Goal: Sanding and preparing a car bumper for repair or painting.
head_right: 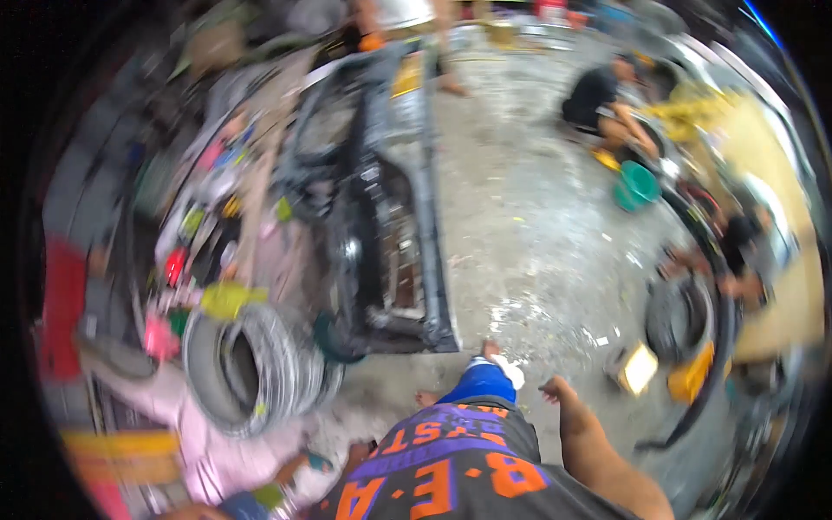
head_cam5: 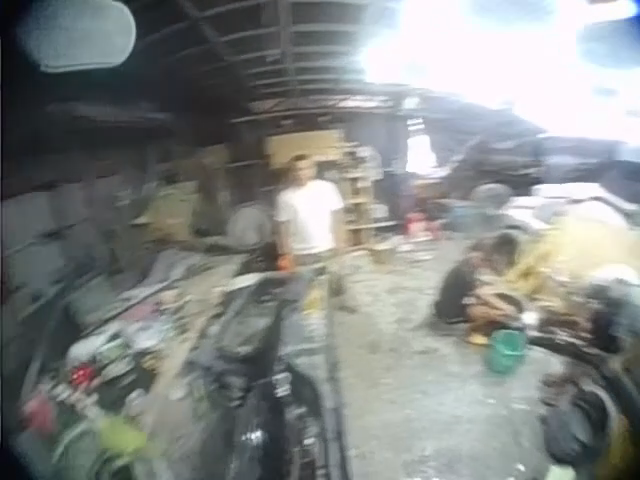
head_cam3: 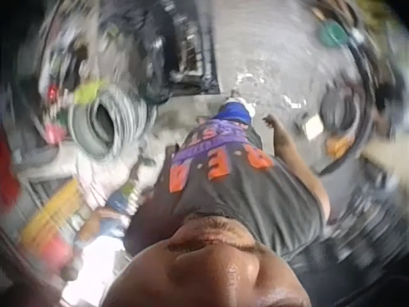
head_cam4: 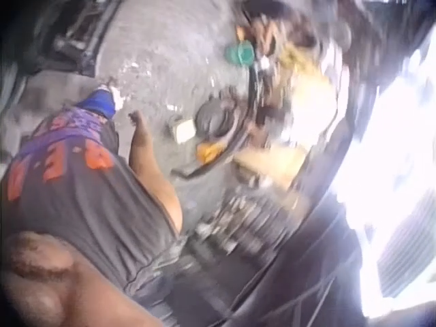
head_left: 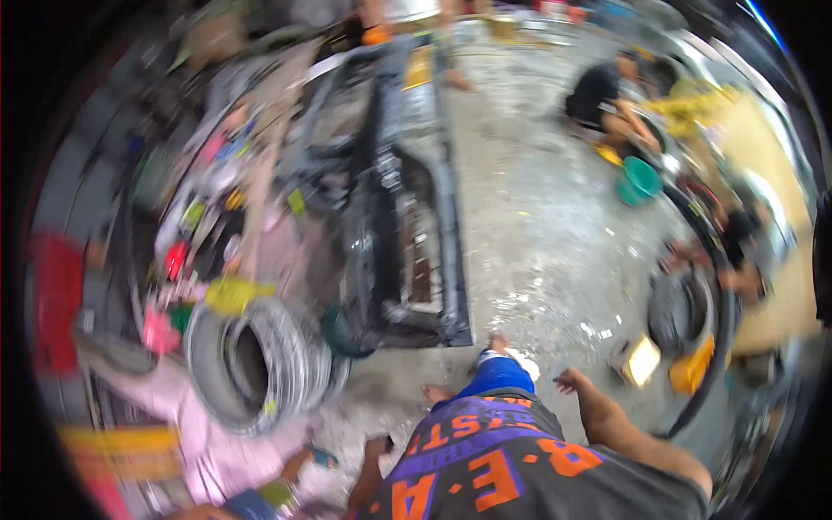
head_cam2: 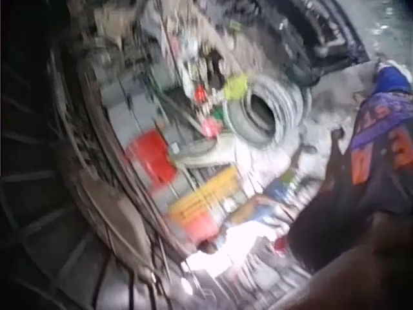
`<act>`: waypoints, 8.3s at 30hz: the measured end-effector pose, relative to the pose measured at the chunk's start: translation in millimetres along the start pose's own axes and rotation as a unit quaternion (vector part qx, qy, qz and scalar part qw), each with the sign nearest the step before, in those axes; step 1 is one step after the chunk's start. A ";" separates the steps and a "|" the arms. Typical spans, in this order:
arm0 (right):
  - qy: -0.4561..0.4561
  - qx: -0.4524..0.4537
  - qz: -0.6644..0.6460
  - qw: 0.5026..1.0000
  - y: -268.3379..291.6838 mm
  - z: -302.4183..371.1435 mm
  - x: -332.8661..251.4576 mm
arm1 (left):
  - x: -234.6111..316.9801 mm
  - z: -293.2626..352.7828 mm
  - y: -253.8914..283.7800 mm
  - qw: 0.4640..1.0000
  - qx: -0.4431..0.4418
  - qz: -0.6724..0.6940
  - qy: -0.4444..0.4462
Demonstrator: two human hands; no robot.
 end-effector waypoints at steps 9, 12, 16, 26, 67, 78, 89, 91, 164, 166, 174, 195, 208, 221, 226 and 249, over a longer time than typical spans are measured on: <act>0.253 -0.021 -0.037 0.966 94.4 -16.6 -131.8 | -14.6 -127.0 306.0 0.765 0.398 0.426 0.274; 0.256 -0.009 -0.070 0.964 153.6 4.9 -143.9 | 10.5 -198.1 344.6 0.729 0.372 0.526 0.232; 0.227 0.021 -0.037 0.973 227.3 8.8 -143.9 | 20.3 -241.1 330.4 0.661 0.359 0.600 0.272; 0.372 0.048 0.013 0.927 250.9 53.7 -270.9 | 31.6 -231.5 354.2 0.546 0.445 0.657 0.270; 0.411 0.410 0.142 0.802 -10.1 58.3 -656.5 | -19.3 -57.0 181.6 0.293 0.363 0.795 0.389; 0.444 0.421 0.070 0.788 -16.2 94.2 -651.6 | -69.3 -49.7 171.4 0.344 0.304 0.824 0.332; 0.513 0.181 -0.078 0.836 -126.2 172.9 -528.9 | -77.9 -39.0 200.9 0.422 0.267 0.797 0.340; 0.486 0.179 -0.068 0.853 -134.2 169.5 -525.7 | -81.7 -37.2 204.9 0.434 0.267 0.789 0.342; 0.481 0.055 -0.062 0.873 -119.9 225.6 -493.3 | -79.1 -105.0 257.5 0.511 0.221 0.787 0.264; 0.487 0.033 -0.036 0.872 -114.8 231.1 -474.8 | -94.2 -124.7 292.8 0.592 0.274 0.732 0.199; 0.472 0.039 -0.121 0.872 -14.0 207.4 -409.2 | 12.2 -267.9 634.1 0.798 0.409 0.440 -0.049; 0.416 0.007 -0.129 0.900 196.8 145.2 -439.3 | 100.2 -376.6 671.8 0.989 0.143 -0.002 0.032; 0.410 -0.007 -0.142 0.901 202.1 138.9 -438.4 | 51.5 -398.8 689.1 0.981 0.167 -0.050 0.085; 0.409 -0.019 -0.129 0.903 210.0 138.3 -456.6 | 128.3 -317.4 602.3 0.994 0.084 0.066 0.036; 0.428 0.023 -0.044 0.902 219.8 66.1 -453.1 | 103.2 -258.9 507.6 0.860 0.225 0.412 0.202; 0.584 -0.014 0.275 0.763 256.3 105.5 -519.2 | 413.7 -125.5 11.8 0.239 0.288 0.742 0.556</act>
Point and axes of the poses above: each hand's wrist, its own z-axis away from the middle knuckle, its own y-axis out of the back of the hand, x = y × z, the point moved 10 cm from there along -z, towards the middle knuckle
